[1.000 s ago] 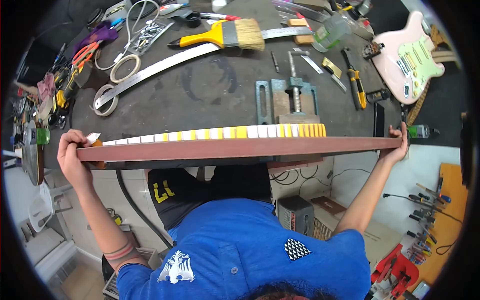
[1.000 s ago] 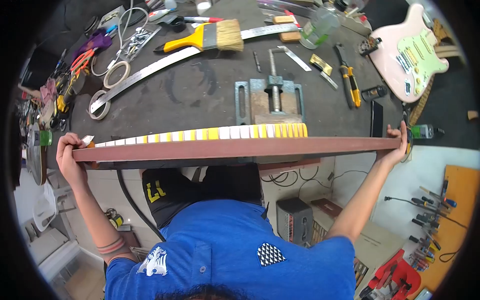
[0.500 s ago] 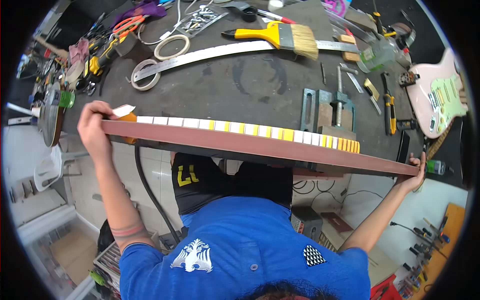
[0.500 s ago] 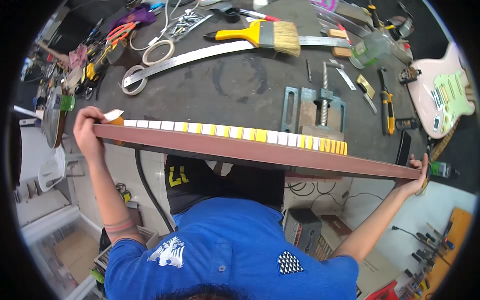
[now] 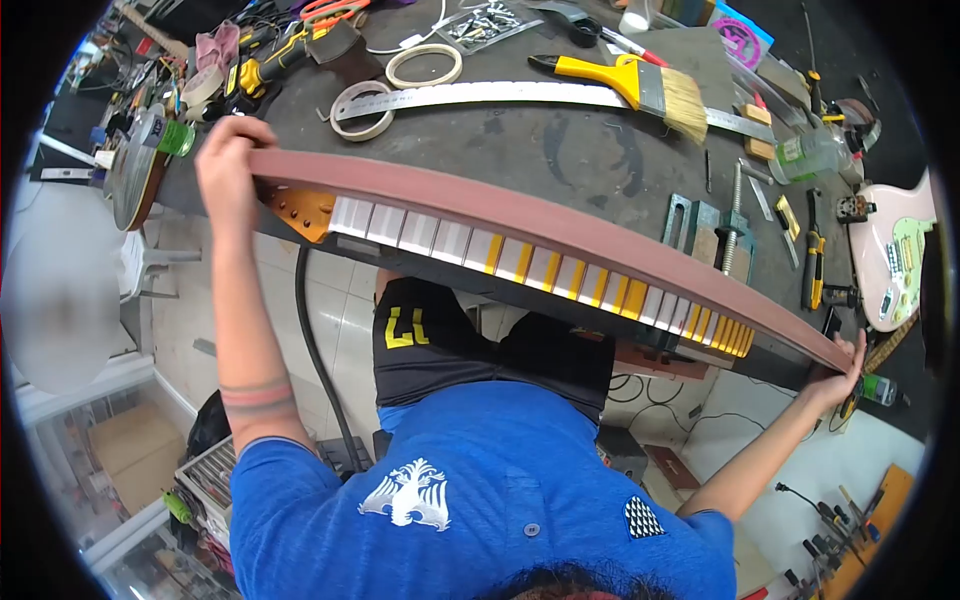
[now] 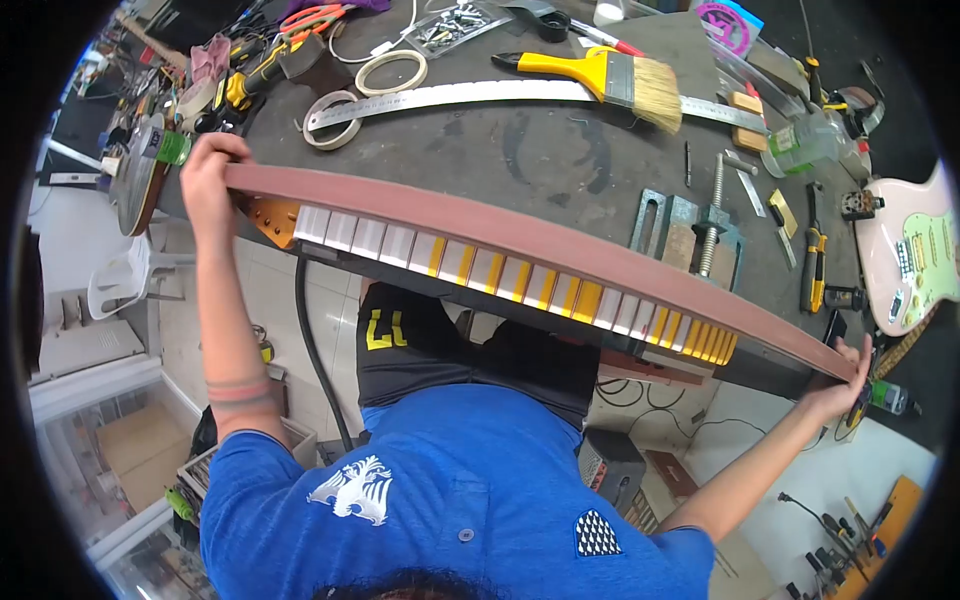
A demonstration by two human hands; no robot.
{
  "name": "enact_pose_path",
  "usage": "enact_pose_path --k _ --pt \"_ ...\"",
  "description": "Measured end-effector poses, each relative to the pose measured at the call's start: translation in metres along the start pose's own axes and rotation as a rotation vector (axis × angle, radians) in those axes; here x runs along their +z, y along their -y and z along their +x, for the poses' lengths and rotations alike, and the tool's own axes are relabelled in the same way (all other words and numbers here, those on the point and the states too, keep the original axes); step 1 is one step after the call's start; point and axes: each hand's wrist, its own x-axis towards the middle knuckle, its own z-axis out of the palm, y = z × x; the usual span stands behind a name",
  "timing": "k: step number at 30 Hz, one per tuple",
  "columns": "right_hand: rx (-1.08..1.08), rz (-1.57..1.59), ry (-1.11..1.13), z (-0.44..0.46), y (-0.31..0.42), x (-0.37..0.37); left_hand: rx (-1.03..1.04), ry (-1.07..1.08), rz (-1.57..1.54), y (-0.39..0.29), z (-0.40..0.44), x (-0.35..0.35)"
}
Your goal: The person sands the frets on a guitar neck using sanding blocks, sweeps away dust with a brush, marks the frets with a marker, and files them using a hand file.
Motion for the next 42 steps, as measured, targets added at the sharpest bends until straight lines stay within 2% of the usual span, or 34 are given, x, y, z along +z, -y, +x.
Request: enact_pose_path --k 2,4,6,7,8,9,10,12,13,14,17,18,20,23,25,27,28,29,31,32,34,35,36,37,38,40,42 --pt "-0.013 0.073 0.144 -0.054 0.003 0.055 -0.073 -0.152 -0.199 0.066 0.041 -0.065" --pt "0.044 0.261 0.349 -0.090 0.015 0.086 -0.120 -0.277 -0.175 0.114 0.071 -0.114" --pt "0.007 0.089 0.322 -0.062 0.010 0.055 -0.017 -0.220 -0.021 0.090 0.061 -0.078" --pt "0.017 0.085 0.224 -0.036 0.004 0.029 -0.126 -0.246 -0.050 0.030 0.034 -0.025" --pt "0.013 -0.041 0.112 -0.006 -0.001 0.000 0.008 -0.165 -0.067 0.020 0.019 0.004" --pt "0.011 0.055 0.189 0.040 -0.020 -0.051 -0.005 -0.116 -0.078 -0.006 -0.001 0.032" --pt "0.046 -0.006 0.008 0.048 -0.007 -0.051 0.012 -0.070 -0.096 -0.030 -0.020 0.055" --pt "0.054 -0.033 -0.141 0.061 -0.009 -0.051 -0.018 0.035 -0.229 -0.032 -0.028 0.054" --pt "0.050 -0.008 -0.151 0.043 -0.009 -0.026 -0.008 -0.019 -0.100 -0.020 -0.019 0.032" --pt "0.024 0.029 -0.037 0.020 -0.013 -0.005 -0.001 -0.062 0.024 0.000 -0.002 0.000" --pt "0.053 0.211 0.227 -0.079 0.002 0.080 -0.059 -0.256 -0.042 0.087 0.047 -0.116" --pt "0.089 0.285 0.276 -0.094 0.010 0.091 -0.101 -0.290 -0.096 0.108 0.058 -0.131" --pt "0.021 0.212 0.363 -0.067 0.007 0.065 -0.057 -0.253 -0.191 0.093 0.048 -0.097" --pt "0.021 0.108 0.088 0.021 -0.007 -0.011 -0.053 -0.076 -0.270 0.014 -0.002 0.013" --pt "-0.008 0.066 -0.089 0.063 -0.018 -0.048 -0.076 0.018 -0.327 -0.018 -0.030 0.047" --pt "0.025 0.080 -0.110 0.025 -0.002 0.001 -0.048 0.002 -0.097 0.004 -0.016 0.010" --pt "-0.004 0.088 -0.011 0.008 -0.007 0.017 -0.057 -0.040 0.013 0.027 -0.002 -0.022" --pt "-0.012 0.067 -0.022 -0.033 0.006 0.063 -0.087 -0.113 -0.057 0.063 0.016 -0.066" --pt "-0.001 0.196 0.119 -0.090 0.015 0.113 -0.144 -0.251 -0.209 0.132 0.050 -0.147" --pt "-0.042 0.266 0.271 -0.101 0.015 0.118 -0.167 -0.321 -0.293 0.147 0.059 -0.166" --pt "-0.004 0.174 0.282 -0.082 0.021 0.099 -0.145 -0.226 -0.182 0.131 0.054 -0.134" --pt "0.028 0.161 0.194 -0.055 0.016 0.078 -0.131 -0.180 -0.127 0.112 0.046 -0.106" --pt "0.062 0.146 0.111 -0.021 0.008 0.048 -0.070 -0.206 -0.037 0.064 0.023 -0.045" --pt "0.035 0.138 0.048 0.014 0.000 0.014 -0.012 -0.104 -0.022 0.034 0.003 -0.008" --pt "0.011 0.128 -0.011 0.033 -0.005 -0.005 -0.056 -0.031 -0.197 0.015 -0.015 0.017" --pt "-0.001 0.138 -0.044 0.031 -0.007 0.006 -0.078 0.108 -0.287 0.009 -0.022 0.013" --pt "-0.026 0.127 -0.016 0.007 -0.008 0.035 -0.122 -0.033 -0.200 0.038 0.000 -0.033"
